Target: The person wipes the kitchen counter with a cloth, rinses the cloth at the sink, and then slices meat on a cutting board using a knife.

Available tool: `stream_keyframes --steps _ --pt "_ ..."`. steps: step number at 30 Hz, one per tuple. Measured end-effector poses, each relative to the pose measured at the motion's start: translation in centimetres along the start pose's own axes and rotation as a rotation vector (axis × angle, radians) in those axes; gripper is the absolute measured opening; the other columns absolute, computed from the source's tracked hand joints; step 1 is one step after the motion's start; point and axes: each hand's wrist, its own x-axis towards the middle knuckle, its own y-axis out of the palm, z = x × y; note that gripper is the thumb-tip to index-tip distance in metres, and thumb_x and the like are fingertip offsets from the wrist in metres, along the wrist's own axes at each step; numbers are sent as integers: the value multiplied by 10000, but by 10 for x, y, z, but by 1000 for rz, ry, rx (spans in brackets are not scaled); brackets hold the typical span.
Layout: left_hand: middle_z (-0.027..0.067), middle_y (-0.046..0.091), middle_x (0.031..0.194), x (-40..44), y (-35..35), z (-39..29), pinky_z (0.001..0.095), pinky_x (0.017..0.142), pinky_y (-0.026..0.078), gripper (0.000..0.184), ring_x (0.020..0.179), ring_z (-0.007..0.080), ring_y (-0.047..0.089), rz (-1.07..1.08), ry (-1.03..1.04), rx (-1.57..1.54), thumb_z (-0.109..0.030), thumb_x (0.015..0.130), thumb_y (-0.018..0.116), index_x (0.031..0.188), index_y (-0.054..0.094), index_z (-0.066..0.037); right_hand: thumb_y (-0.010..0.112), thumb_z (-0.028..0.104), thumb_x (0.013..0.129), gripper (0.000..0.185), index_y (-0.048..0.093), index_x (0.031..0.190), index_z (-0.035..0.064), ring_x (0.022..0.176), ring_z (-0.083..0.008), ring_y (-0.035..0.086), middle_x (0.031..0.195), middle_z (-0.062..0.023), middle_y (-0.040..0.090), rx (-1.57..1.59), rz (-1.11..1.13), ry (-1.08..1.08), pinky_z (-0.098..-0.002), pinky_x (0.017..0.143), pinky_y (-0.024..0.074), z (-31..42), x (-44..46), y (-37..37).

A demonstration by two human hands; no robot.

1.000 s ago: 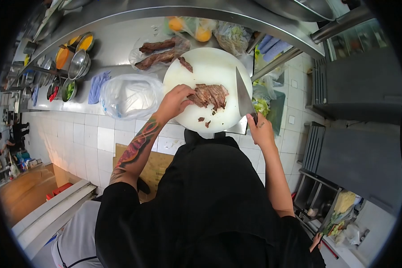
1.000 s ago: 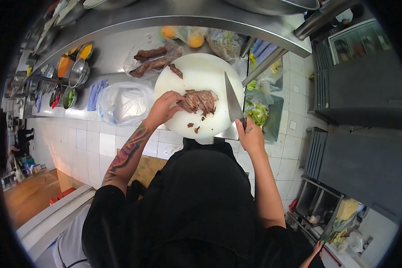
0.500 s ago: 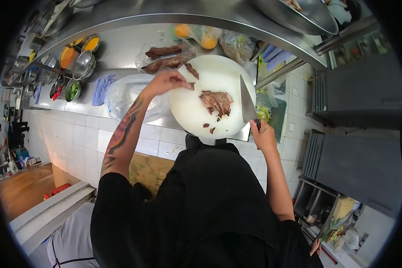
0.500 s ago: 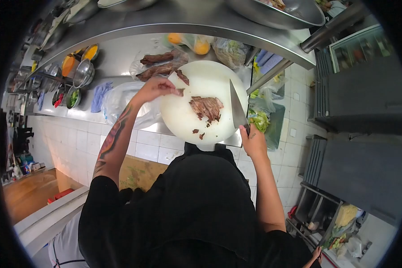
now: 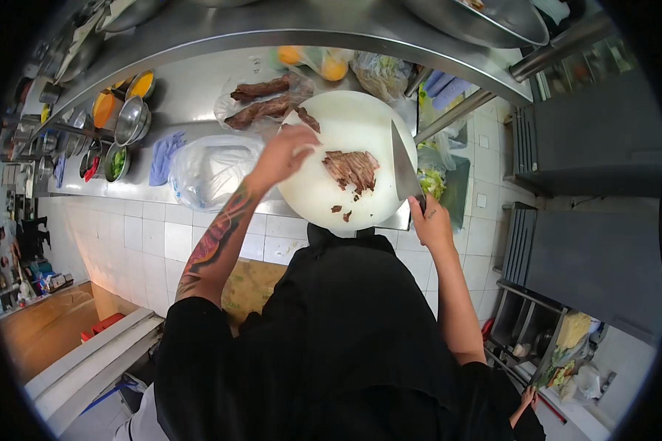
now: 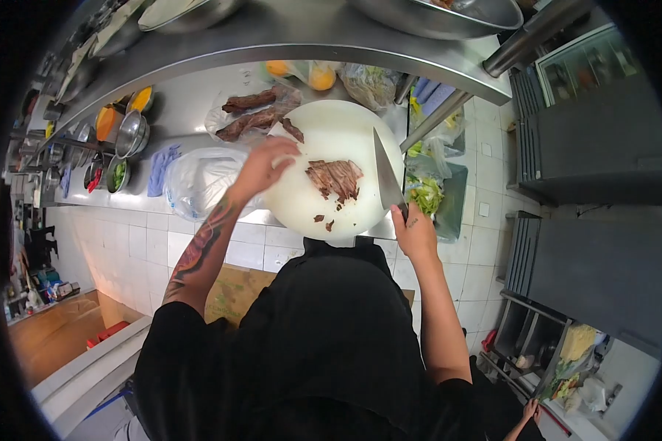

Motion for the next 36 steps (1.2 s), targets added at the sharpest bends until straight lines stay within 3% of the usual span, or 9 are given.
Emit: stream_keyframes --steps 1,6,11,21,23,28,30,32,36 --pt "111 694 1177 -6 7 -11 406 979 544 269 1142 323 655 117 61 3 18 832 748 1088 724 -63 603 455 1038 476 627 968 -14 801 -510 676 780 -278 698 -2 4 -1 -572 747 519 2 0 -2" --pt "108 658 1244 -20 31 -24 429 963 546 393 1164 356 641 102 -25 -3 -35 827 790 1200 674 -75 600 464 1036 482 636 998 -15 856 -517 681 837 -290 709 -17 80 59 -573 783 520 11 3 -10" --pt "133 650 1175 -25 36 -29 443 935 535 468 1115 383 637 80 -104 -73 -57 786 837 1212 644 -56 598 472 1035 491 641 993 -15 846 -509 685 839 -282 715 -37 70 30 -566 777 525 12 7 -9" --pt "117 660 1079 -24 43 -18 430 890 525 384 1049 361 634 140 -88 -154 -69 767 860 1100 669 -65 609 480 1025 487 646 991 -5 796 -486 694 807 -265 709 -32 27 13 -551 766 528 8 6 -5" --pt "104 671 1068 -21 40 -18 411 874 532 349 1016 327 646 197 5 -86 -119 772 876 1062 692 -59 607 480 1025 485 648 995 -2 801 -486 694 813 -265 712 -21 37 22 -553 768 528 9 5 -5" --pt "113 667 962 -24 30 -23 418 796 528 272 911 344 653 213 -46 -115 -214 832 846 1007 693 -74 610 463 1029 468 640 986 -2 736 -472 692 781 -261 702 -10 19 -12 -547 745 530 -3 5 1" --pt "129 687 873 -29 20 -13 398 732 539 238 798 307 681 239 -153 -207 -252 896 817 972 697 -61 617 437 1038 450 620 961 -6 571 -407 674 692 -229 676 36 6 -38 -508 615 537 1 2 1" --pt "85 724 874 -28 -4 2 337 750 544 231 824 180 690 243 -208 -201 -228 904 834 959 721 -34 619 425 1042 444 609 949 -9 500 -361 647 655 -204 657 60 26 -16 -476 544 519 19 -5 -9" --pt "31 748 862 -21 -42 49 320 735 541 203 804 130 670 212 -443 -216 -192 899 821 972 739 -21 615 409 1052 444 590 935 -18 398 -266 601 594 -153 620 39 36 -57 -409 418 479 14 2 -7"
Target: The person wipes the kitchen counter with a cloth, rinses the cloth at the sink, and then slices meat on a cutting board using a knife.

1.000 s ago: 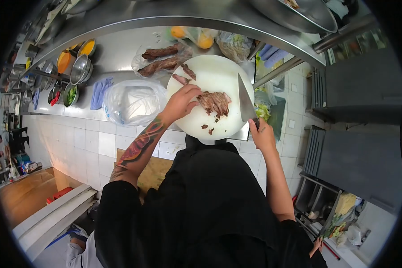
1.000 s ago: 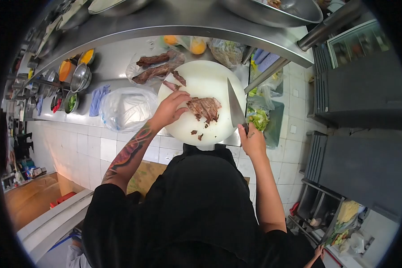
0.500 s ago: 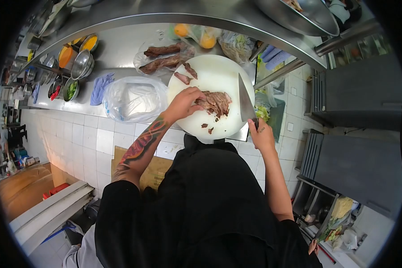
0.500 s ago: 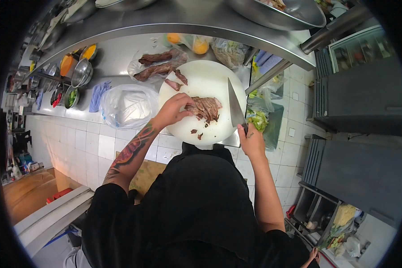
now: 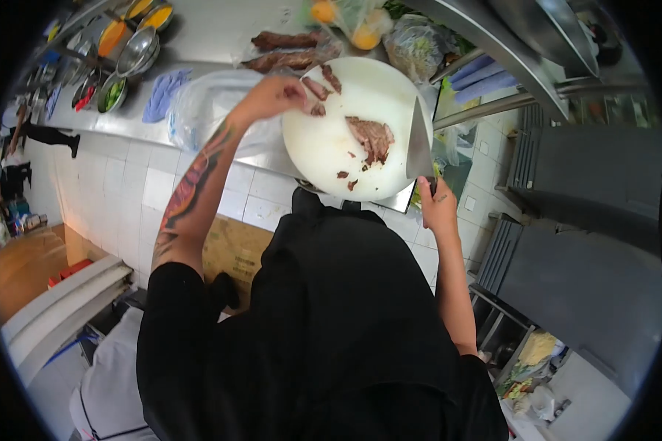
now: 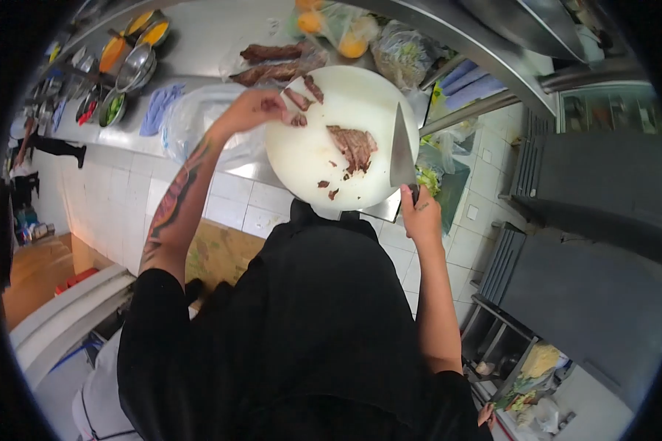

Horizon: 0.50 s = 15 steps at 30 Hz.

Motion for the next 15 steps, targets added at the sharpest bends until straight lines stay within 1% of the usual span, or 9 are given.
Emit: stream_keyframes --steps 4,6,7,8,10,11,12,14,15 --pt "65 754 868 8 2 19 329 729 540 213 788 154 683 -62 -48 0 -192 891 810 973 741 -8 609 419 1053 451 595 956 -21 413 -273 614 613 -159 635 -20 61 37 -414 437 490 8 3 -6" --pt "111 756 873 11 13 17 348 750 547 221 800 206 706 -169 -56 125 -191 882 797 971 738 3 610 422 1052 452 597 959 -20 417 -277 616 623 -163 642 -48 71 46 -418 441 491 11 5 -7" --pt "156 748 985 11 18 13 361 800 557 245 895 257 723 -184 -106 162 -172 878 793 1040 726 -1 611 424 1051 452 599 962 -19 421 -281 618 633 -167 649 -59 77 56 -422 445 492 12 5 -7" --pt "156 748 985 10 23 12 361 800 557 245 895 257 723 -178 -94 159 -172 878 793 1040 726 -1 611 424 1051 452 599 962 -19 421 -281 618 633 -167 649 -59 65 63 -422 445 492 13 5 -8" --pt "164 718 1100 7 36 16 377 852 561 287 1007 281 718 -383 -37 344 -147 884 783 1128 703 -19 612 418 1049 441 605 973 -17 404 -278 605 665 -190 658 -111 72 3 -426 450 492 21 4 -11" --pt "164 718 1100 5 39 17 377 852 561 287 1007 281 718 -374 -16 344 -147 884 783 1128 703 -19 611 439 1043 451 619 995 -9 519 -351 665 725 -226 681 -153 90 60 -474 557 534 29 2 -14" --pt "168 699 1124 3 40 17 394 856 561 303 1020 304 706 -405 -11 283 -152 879 778 1141 694 -25 611 439 1043 451 619 995 -9 519 -351 665 725 -226 681 -143 67 72 -474 557 534 20 4 -10" --pt "167 681 1117 3 42 23 412 858 559 319 1011 329 692 -468 51 209 -137 871 777 1151 671 -26 616 474 1030 472 645 1016 3 719 -430 710 800 -247 710 -286 -3 -150 -517 699 552 -4 12 -4" --pt "162 684 1086 3 45 31 414 856 557 321 987 331 690 -501 108 194 -116 867 781 1148 658 -20 623 498 1017 486 672 1018 14 884 -469 702 858 -251 725 -201 46 -79 -541 797 542 12 7 -14"
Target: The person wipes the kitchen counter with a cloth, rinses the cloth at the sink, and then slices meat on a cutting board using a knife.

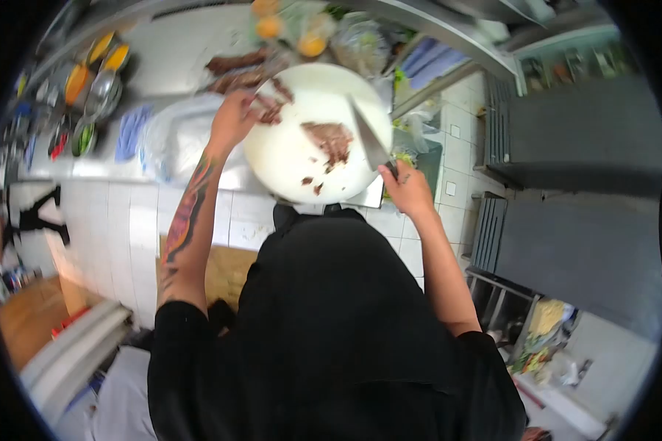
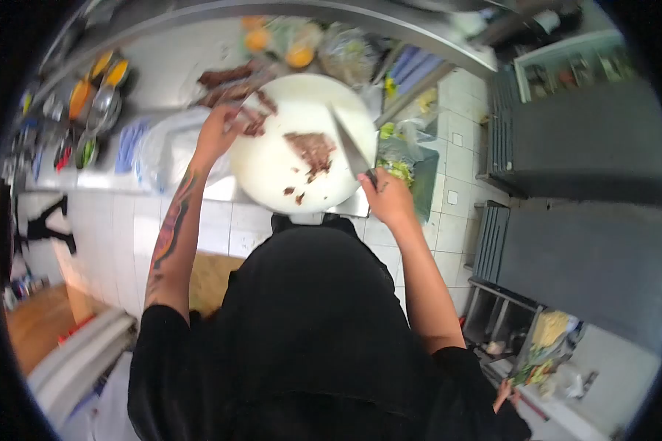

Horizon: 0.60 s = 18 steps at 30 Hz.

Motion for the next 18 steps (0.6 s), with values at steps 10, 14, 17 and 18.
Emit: stream_keyframes --steps 10,14,17,18 --pt "62 655 1025 8 -6 42 312 860 550 452 923 164 637 167 -51 -76 -52 907 794 1296 571 1 634 403 1019 350 645 1044 54 768 -458 713 779 -222 719 205 -276 -144 -568 691 566 -14 11 9" --pt "43 640 1040 19 -11 55 302 858 550 543 923 149 628 210 -280 -150 -28 915 780 1395 525 -5 629 376 1019 346 616 1056 31 746 -443 724 767 -225 719 185 -243 -169 -569 671 573 -31 23 33" --pt "61 655 1057 20 -24 63 309 871 553 535 963 153 644 333 -335 -366 -32 925 774 1402 533 -1 620 365 1024 341 598 1062 26 747 -446 726 773 -227 722 180 -192 -174 -578 677 571 -34 19 30" --pt "78 674 1076 17 -26 55 315 866 557 495 982 162 656 255 -229 -210 -39 927 772 1374 564 2 612 361 1029 337 586 1067 27 750 -451 726 779 -230 724 163 -194 -159 -584 683 570 -33 20 28"
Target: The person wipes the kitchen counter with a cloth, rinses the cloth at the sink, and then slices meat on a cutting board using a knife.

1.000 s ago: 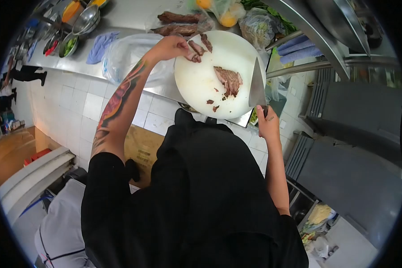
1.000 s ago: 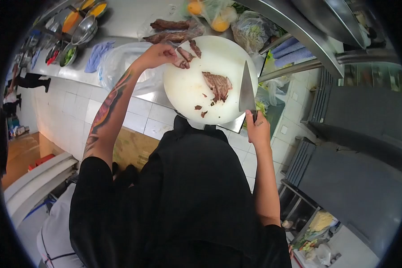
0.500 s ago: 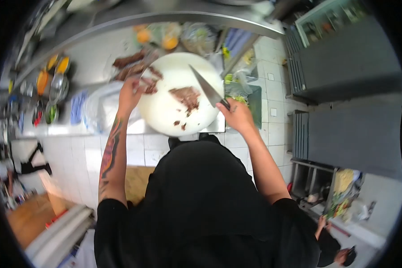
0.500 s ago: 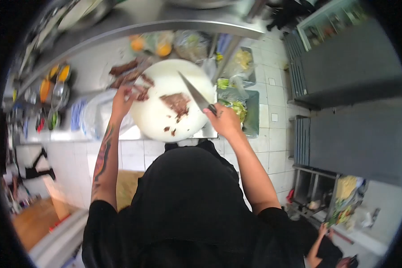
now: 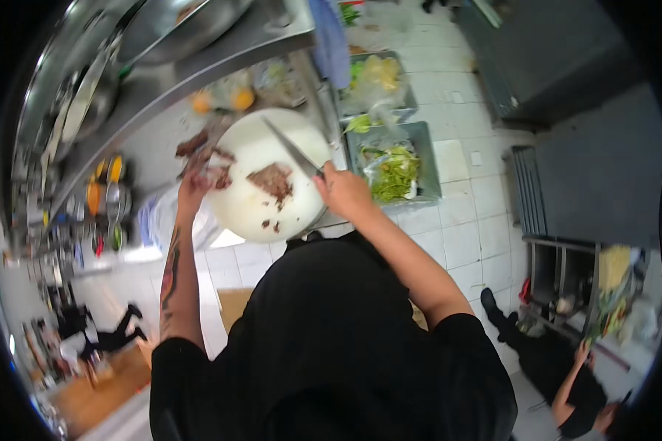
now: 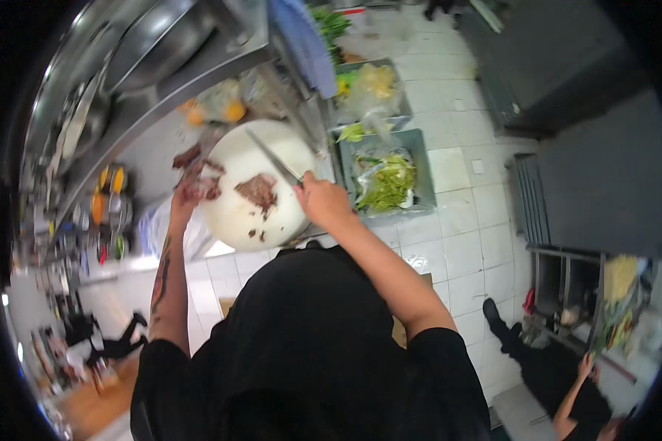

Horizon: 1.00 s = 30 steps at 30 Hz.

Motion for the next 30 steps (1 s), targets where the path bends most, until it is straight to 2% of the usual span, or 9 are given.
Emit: stream_keyframes --steps 3,6,9,11,14,20,26,29,30 --pt "122 723 1138 -18 15 -44 336 843 566 339 1029 215 694 -345 221 442 -68 937 762 1254 661 -4 584 373 1044 351 568 1087 25 772 -471 724 800 -242 728 48 44 -51 -593 697 568 -6 3 1" --pt "118 732 1162 -50 45 -114 353 842 568 300 1040 254 703 -430 154 371 -70 927 762 1216 692 -31 562 394 1055 381 552 1114 18 787 -494 717 821 -261 729 16 110 -33 -600 706 563 -3 6 -4" --pt "134 726 1185 -80 82 -153 399 919 562 309 1123 302 692 -145 259 353 -24 897 759 1199 715 -69 556 405 1058 394 547 1111 14 795 -507 711 827 -271 727 -4 137 -30 -607 710 557 -6 10 -1" --pt "142 707 1291 -84 104 -150 427 1044 527 383 1238 339 655 -68 412 426 14 895 738 1266 697 -74 553 412 1059 400 547 1106 15 796 -511 710 827 -280 723 -2 158 -53 -612 711 552 -9 15 -3" --pt "155 680 1341 -73 123 -159 439 1087 499 433 1264 368 630 -42 376 342 29 875 738 1294 680 -65 562 433 1055 436 561 1099 0 801 -532 697 832 -307 709 -9 175 -46 -619 719 548 -9 21 -9" --pt "166 667 1253 -50 125 -147 460 1009 517 480 1199 390 625 75 373 273 46 827 738 1285 645 -60 587 428 1046 436 577 1061 -8 789 -533 692 803 -307 700 -96 156 -24 -620 716 543 3 25 -11" --pt "140 656 1127 -56 109 -147 436 930 517 294 1082 377 622 196 388 293 8 828 767 1103 674 -38 591 430 1045 437 582 1057 -7 785 -532 690 792 -300 700 -91 106 70 -615 726 540 10 13 -4" --pt "124 649 1027 -68 95 -143 401 849 521 230 952 323 642 231 425 267 -45 852 802 1054 692 -38 589 437 1045 444 583 1067 -6 806 -530 691 823 -306 702 -76 77 102 -611 733 538 14 9 -2" --pt "108 669 1011 -74 88 -143 374 828 526 207 928 272 657 233 336 193 -61 876 800 1057 703 -34 586 441 1045 448 584 1076 -5 821 -529 691 845 -311 703 -74 68 122 -609 737 538 16 8 -1"
